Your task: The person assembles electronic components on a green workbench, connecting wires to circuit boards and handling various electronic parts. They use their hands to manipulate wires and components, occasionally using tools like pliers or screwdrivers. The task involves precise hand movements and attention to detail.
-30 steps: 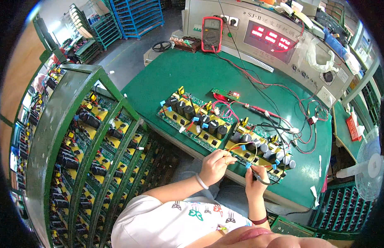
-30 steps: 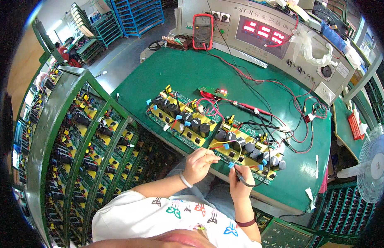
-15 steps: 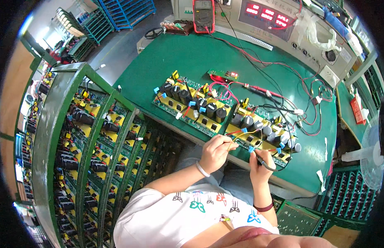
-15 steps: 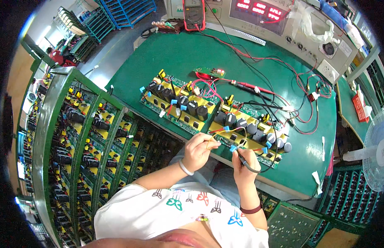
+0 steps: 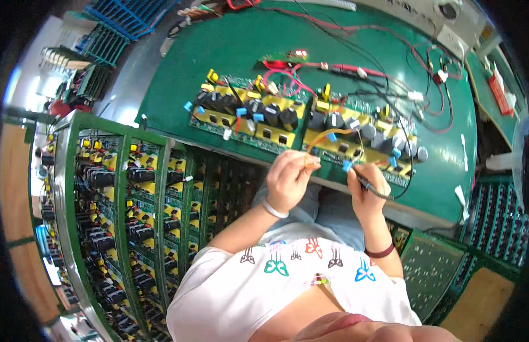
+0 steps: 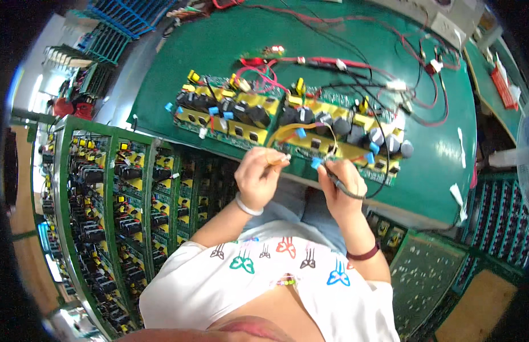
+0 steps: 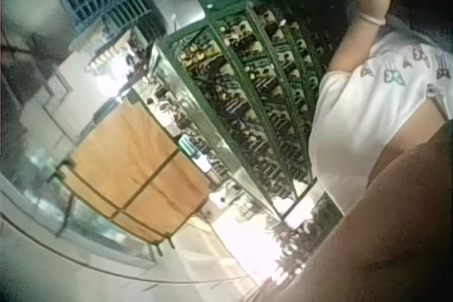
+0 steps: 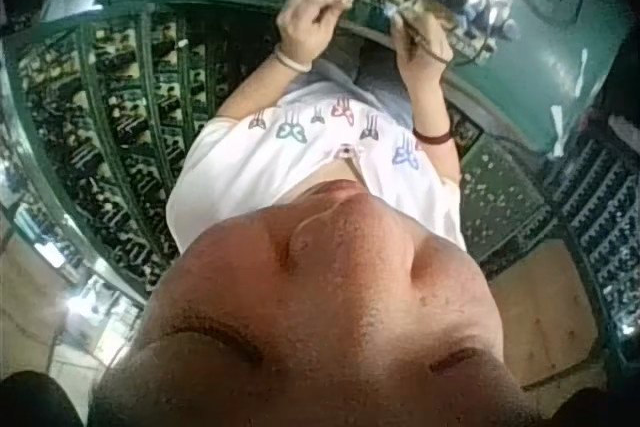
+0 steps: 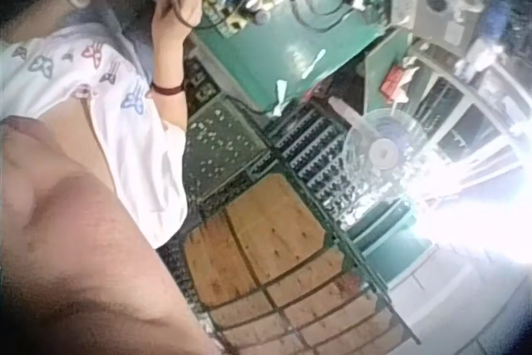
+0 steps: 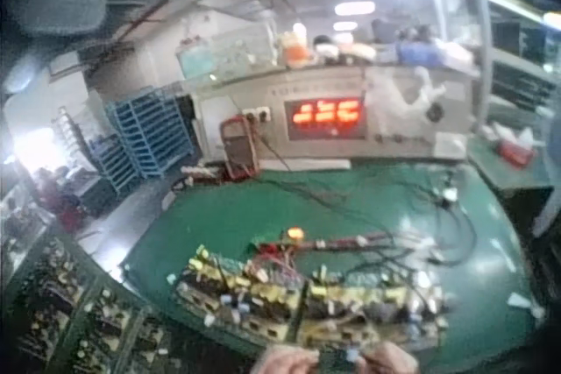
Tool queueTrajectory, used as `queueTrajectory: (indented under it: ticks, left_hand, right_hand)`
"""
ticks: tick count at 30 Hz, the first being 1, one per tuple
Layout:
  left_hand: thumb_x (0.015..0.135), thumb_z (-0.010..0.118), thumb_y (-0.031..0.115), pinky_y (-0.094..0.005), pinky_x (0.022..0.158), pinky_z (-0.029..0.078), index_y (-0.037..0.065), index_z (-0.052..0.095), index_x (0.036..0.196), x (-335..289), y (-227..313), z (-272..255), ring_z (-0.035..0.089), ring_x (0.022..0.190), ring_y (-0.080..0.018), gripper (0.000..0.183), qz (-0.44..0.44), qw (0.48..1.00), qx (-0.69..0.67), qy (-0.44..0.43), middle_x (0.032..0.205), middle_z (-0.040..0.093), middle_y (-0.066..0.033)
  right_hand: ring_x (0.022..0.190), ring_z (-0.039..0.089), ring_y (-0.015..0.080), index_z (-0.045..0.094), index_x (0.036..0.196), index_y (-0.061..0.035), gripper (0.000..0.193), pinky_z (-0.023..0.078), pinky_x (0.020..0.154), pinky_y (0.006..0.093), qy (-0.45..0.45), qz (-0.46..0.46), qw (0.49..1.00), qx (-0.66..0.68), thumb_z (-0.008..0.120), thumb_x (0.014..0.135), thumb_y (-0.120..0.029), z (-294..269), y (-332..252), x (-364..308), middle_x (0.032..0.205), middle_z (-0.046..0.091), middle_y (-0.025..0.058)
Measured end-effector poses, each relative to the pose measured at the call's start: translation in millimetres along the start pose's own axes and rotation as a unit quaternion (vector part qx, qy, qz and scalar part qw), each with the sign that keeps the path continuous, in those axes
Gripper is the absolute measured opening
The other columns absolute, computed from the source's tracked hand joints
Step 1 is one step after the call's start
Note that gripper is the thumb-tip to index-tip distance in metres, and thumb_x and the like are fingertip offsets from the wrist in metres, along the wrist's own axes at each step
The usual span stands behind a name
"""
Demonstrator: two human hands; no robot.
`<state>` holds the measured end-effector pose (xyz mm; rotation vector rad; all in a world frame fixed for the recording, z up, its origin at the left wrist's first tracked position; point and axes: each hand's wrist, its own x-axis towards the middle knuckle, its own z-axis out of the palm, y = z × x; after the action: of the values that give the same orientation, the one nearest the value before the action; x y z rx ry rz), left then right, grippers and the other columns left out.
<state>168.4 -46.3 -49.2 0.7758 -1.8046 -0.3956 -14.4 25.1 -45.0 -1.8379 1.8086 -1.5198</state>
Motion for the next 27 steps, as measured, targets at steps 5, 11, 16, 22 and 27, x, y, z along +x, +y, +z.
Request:
queueTrajectory:
  ticks: [5,11,16,22,27]
  left_hand:
    - [0.073,0.08,-0.006,-0.0332,0.071,0.054,0.004,0.067,0.092,6,-5,1,0.068,0.079,-0.0257,0.024,0.03,0.999,-0.043,-0.014,0.089,0.071,-0.0097]
    - [0.074,0.08,-0.004,-0.0325,0.069,0.053,0.005,0.068,0.092,3,-10,7,0.067,0.077,-0.0234,0.023,0.073,0.996,-0.047,-0.02,0.09,0.071,-0.0091]
    - [0.074,0.079,-0.005,-0.032,0.067,0.052,0.006,0.066,0.092,1,-21,14,0.065,0.073,-0.0228,0.025,0.098,0.994,-0.046,-0.019,0.089,0.07,-0.0086]
    - [0.07,0.075,-0.007,-0.0328,0.068,0.055,0.009,0.067,0.093,-7,-29,17,0.066,0.078,-0.0231,0.029,0.115,0.993,-0.021,-0.027,0.091,0.07,-0.0052]
    - [0.069,0.076,-0.007,-0.0327,0.068,0.056,0.009,0.066,0.092,-5,-29,19,0.066,0.079,-0.0226,0.029,0.128,0.992,0.002,-0.022,0.091,0.07,-0.0049]
  right_hand:
    - [0.067,0.063,0.0332,0.062,0.091,-0.0009,0.019,0.051,0.059,0.0369,0.002,-0.024,1.0,-0.005,0.078,0.081,-0.003,1,4,-1,0.079,0.063,0.0156]
    - [0.065,0.065,0.0299,0.063,0.093,-0.0012,0.024,0.053,0.056,0.0342,0.011,-0.064,0.998,-0.006,0.081,0.076,-0.002,3,6,0,0.082,0.065,0.0138]
    - [0.064,0.065,0.0284,0.063,0.093,-0.0015,0.028,0.052,0.054,0.0337,-0.001,-0.078,0.997,-0.014,0.082,0.074,0.0,2,6,1,0.083,0.066,0.0129]
    - [0.064,0.065,0.0281,0.062,0.094,-0.0014,0.03,0.052,0.054,0.0332,-0.01,-0.081,0.997,-0.002,0.083,0.072,0.0,0,7,1,0.084,0.067,0.0136]
    - [0.064,0.065,0.0286,0.061,0.094,-0.0014,0.031,0.052,0.053,0.0328,-0.017,-0.082,0.996,-0.004,0.082,0.072,0.001,-2,6,3,0.083,0.066,0.0137]
